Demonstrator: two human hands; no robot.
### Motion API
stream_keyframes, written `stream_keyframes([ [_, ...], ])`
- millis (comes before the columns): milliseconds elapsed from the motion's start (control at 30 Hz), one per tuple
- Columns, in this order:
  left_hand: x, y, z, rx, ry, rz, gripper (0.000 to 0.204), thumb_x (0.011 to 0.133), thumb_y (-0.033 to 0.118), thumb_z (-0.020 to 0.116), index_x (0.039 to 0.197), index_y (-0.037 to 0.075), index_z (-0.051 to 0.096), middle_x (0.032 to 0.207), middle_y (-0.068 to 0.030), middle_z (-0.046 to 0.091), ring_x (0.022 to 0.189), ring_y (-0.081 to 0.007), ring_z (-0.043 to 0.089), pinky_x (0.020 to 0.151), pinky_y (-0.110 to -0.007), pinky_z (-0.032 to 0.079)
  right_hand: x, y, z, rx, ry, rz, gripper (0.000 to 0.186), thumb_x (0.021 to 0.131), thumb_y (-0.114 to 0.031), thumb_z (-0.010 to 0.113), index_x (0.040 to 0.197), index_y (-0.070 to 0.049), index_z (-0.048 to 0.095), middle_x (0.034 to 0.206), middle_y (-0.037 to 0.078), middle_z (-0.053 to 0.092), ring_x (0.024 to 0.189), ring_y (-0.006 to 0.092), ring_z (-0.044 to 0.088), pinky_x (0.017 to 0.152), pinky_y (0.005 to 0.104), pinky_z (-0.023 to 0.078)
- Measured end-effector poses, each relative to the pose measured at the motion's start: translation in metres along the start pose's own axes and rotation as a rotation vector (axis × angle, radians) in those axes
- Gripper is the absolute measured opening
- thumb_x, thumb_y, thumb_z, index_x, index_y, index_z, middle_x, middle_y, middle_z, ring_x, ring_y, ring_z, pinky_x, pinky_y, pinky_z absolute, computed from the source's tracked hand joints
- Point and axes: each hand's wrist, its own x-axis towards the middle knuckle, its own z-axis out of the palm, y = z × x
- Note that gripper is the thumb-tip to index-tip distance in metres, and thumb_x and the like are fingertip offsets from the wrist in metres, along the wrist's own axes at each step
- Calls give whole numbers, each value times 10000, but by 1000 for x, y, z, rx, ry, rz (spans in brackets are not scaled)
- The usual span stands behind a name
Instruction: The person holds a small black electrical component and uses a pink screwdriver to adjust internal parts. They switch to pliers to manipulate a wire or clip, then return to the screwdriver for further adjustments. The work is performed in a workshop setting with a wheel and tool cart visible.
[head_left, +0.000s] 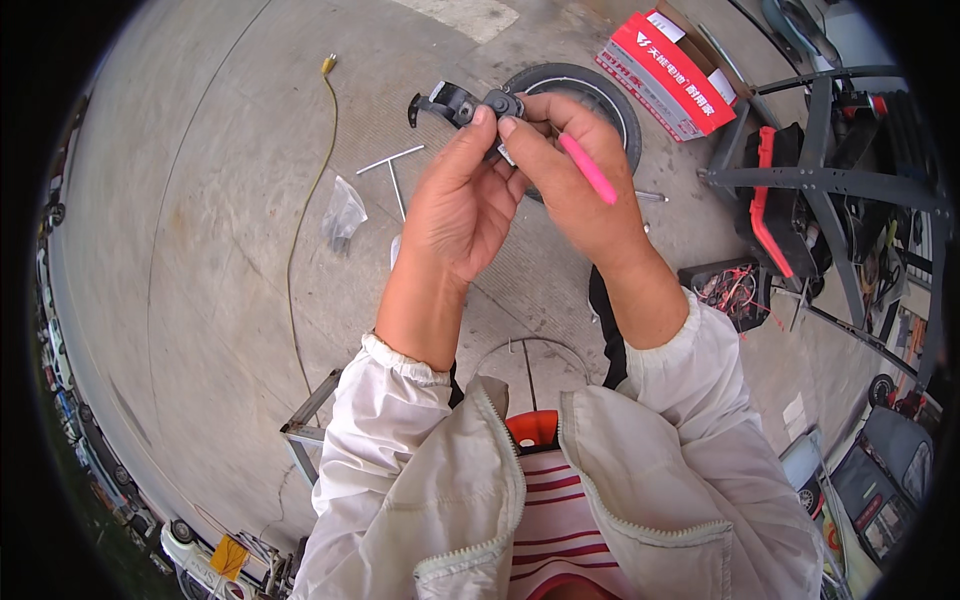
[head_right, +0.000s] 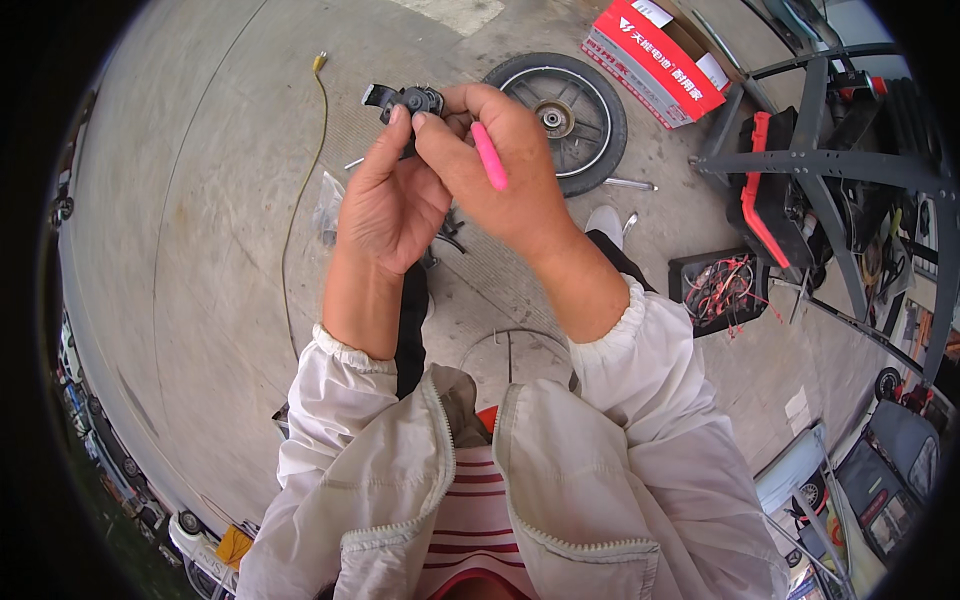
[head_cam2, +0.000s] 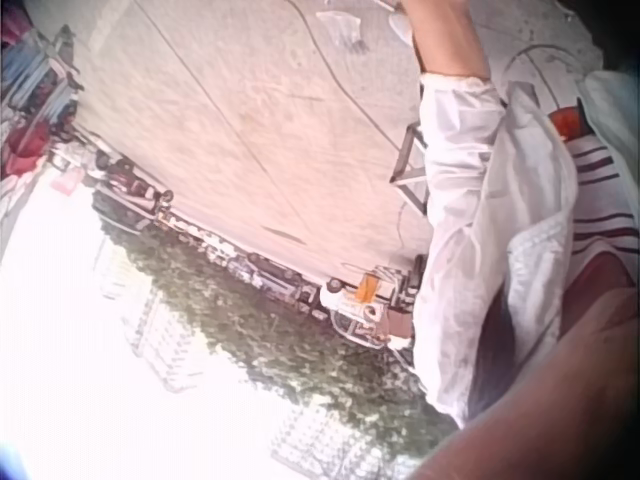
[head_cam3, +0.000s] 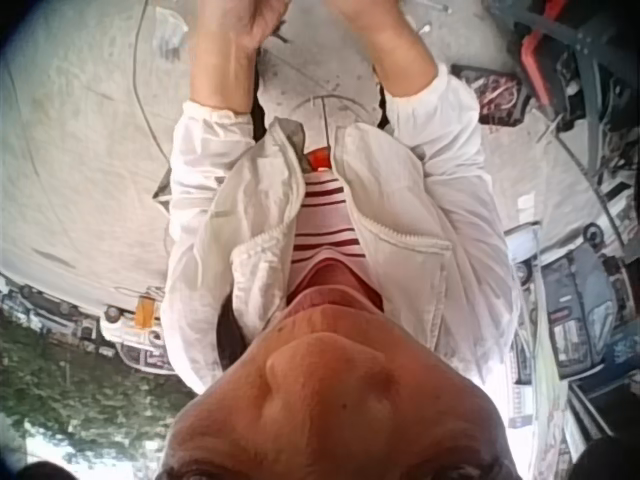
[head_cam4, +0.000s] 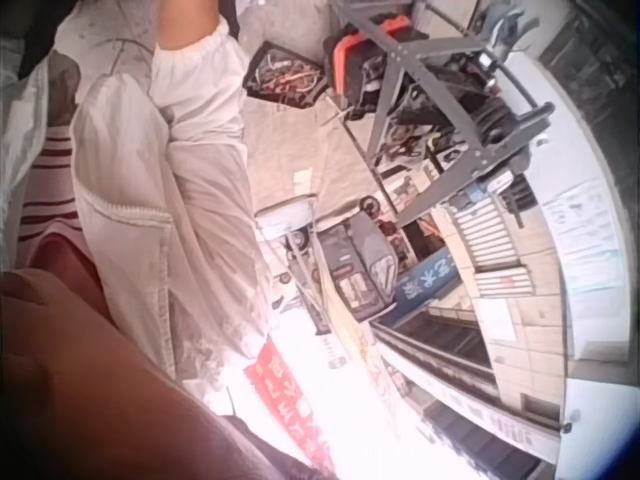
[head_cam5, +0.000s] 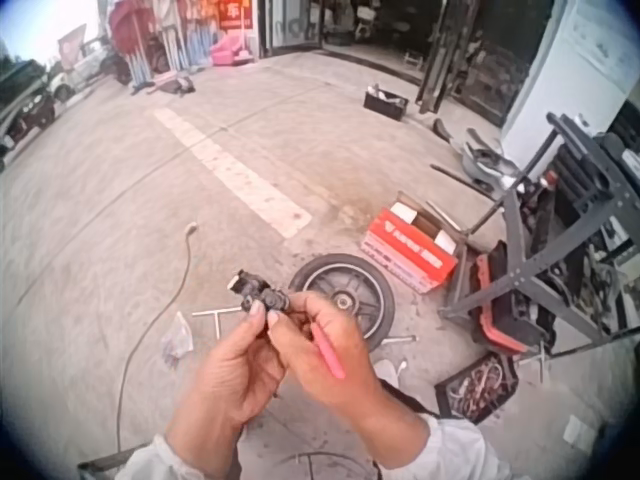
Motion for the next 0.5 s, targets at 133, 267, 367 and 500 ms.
stream_keyframes([
  [133,1,0,2,13,-11,10,451,1021,324,477,1305,-26,480,1258,-177,573,1184,-264,569,1044,-394,447,1,5,3,-46,16,-62,243,875,-154,679,996,55,648,737,-11,602,645,42,518,572,209,435],
  [267,0,2,1,-53,-12,24,429,1019,308,485,1291,-25,490,1229,-165,585,1149,-253,583,1014,-384,469,-1,2,3,-94,23,-103,244,878,-150,682,1003,56,647,747,-2,613,647,44,530,572,212,445],
  [367,2,3,-1,-31,8,76,386,1014,283,506,1236,-31,534,1176,-153,614,1111,-247,597,977,-383,497,-2,1,3,-106,29,-118,245,887,-143,667,1022,58,636,754,7,618,656,49,545,582,213,451],
  [500,2,4,-4,16,48,129,442,1012,284,499,1262,-80,486,1230,-215,583,1197,-327,556,1038,-438,465,-1,-1,1,11,80,-97,245,921,-145,612,1055,61,608,817,39,634,736,70,579,659,223,471],
])
